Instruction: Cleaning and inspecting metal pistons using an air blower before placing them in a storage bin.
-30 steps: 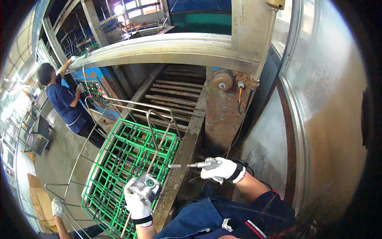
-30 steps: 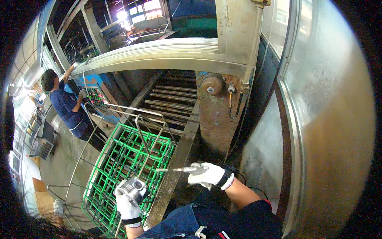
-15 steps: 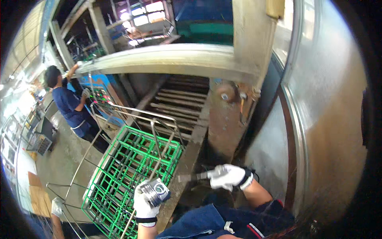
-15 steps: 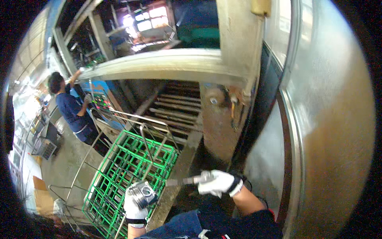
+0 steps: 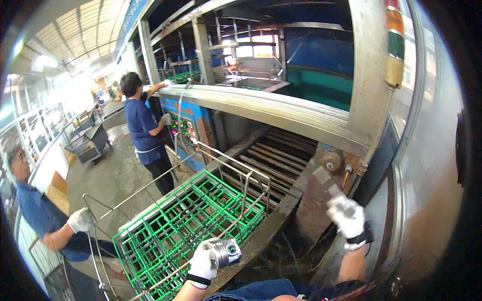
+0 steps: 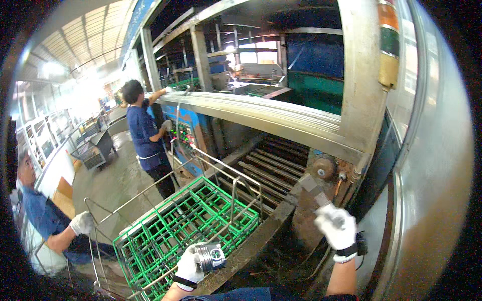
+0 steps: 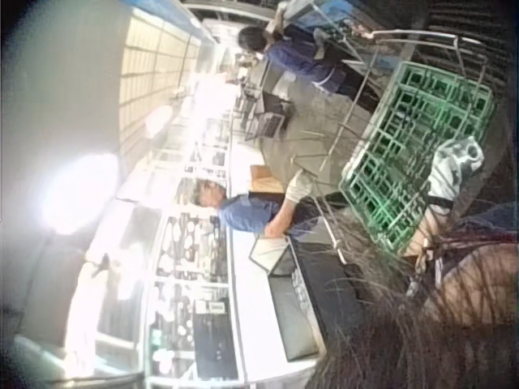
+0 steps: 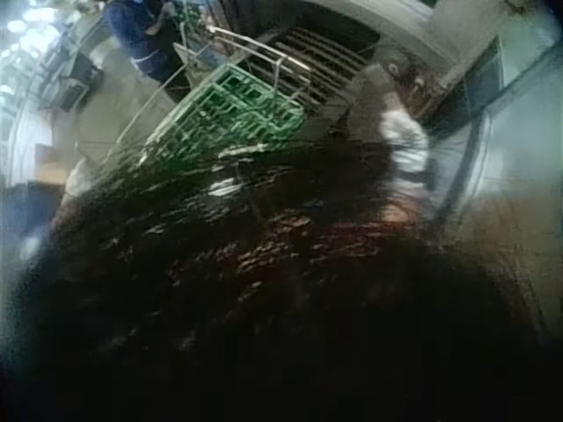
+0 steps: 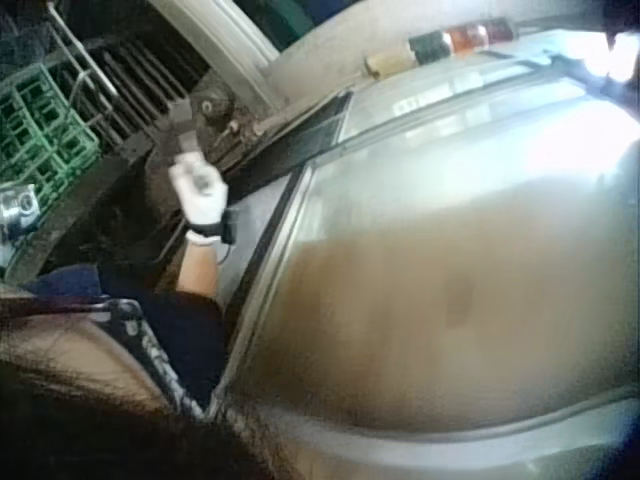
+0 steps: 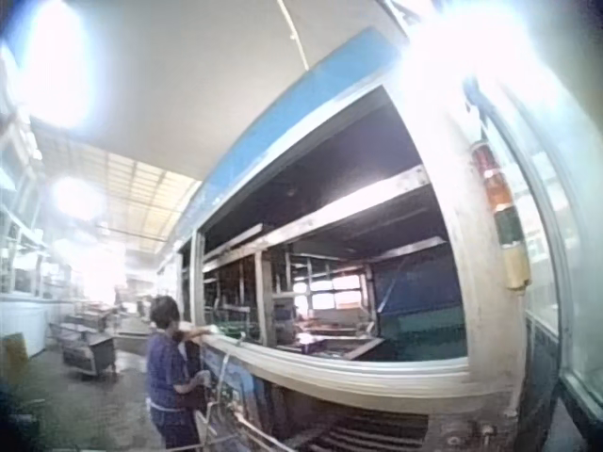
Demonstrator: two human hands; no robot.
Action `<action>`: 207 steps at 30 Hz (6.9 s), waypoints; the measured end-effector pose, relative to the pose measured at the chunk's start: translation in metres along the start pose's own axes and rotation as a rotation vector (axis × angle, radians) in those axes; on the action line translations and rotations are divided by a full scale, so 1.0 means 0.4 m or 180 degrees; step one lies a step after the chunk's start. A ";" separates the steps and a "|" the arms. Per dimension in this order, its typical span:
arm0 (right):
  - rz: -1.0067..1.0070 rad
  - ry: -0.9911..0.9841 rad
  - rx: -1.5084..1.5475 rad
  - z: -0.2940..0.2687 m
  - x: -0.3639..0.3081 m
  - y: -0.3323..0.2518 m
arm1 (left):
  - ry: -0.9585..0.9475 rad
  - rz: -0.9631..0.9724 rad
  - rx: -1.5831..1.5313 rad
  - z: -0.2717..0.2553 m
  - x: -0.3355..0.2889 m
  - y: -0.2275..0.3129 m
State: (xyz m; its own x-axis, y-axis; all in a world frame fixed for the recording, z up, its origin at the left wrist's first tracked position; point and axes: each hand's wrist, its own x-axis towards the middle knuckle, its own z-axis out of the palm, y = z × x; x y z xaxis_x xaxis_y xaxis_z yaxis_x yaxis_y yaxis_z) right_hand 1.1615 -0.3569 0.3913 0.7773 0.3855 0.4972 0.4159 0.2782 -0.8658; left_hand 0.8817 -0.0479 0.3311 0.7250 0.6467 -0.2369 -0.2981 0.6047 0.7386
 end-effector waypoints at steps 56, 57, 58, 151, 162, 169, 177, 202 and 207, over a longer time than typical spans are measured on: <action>0.3154 -0.6381 0.0067 1.258 -1.471 -0.404 | 0.4613 0.1752 -0.0997 -0.825 -1.669 -0.238; 0.3106 -0.6387 0.0040 1.288 -1.494 -0.409 | 0.4648 0.1717 -0.1021 -0.842 -1.692 -0.235; 0.3319 -0.6368 0.0160 1.322 -1.508 -0.446 | 0.4854 0.1469 -0.1036 -0.861 -1.713 -0.226; -0.2548 -1.1058 0.0408 2.189 -2.367 -1.076 | 0.5853 -0.1400 0.2660 -1.732 -2.084 -0.142; -0.1532 -1.0889 0.0569 2.267 -2.108 -0.940 | 0.4955 -0.2439 0.1739 -1.624 -2.146 0.140; -0.0202 -1.0297 0.0556 2.296 -1.761 -0.716 | 0.4522 0.0943 -0.0618 -1.558 -2.053 0.610; 0.1649 -0.7882 -0.0504 2.206 -1.429 -0.399 | 0.1236 0.4077 0.0090 -1.340 -1.778 1.008; 0.0359 -0.6783 -0.2182 1.695 -1.521 -0.258 | -0.0752 0.3297 0.1940 -1.380 -1.619 1.082; 0.0767 -0.6531 -0.2338 1.634 -1.567 -0.262 | -0.0723 0.4160 0.2546 -1.346 -1.639 1.124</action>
State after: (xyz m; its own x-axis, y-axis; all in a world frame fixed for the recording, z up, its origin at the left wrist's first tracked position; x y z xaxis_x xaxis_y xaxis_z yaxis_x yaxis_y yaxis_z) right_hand 0.3220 -0.0525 0.2068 -0.4028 0.6249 -0.6688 0.8557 -0.0024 -0.5175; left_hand -0.0622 0.0503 0.4786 0.3311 0.3819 0.8628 -0.4327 -0.7512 0.4985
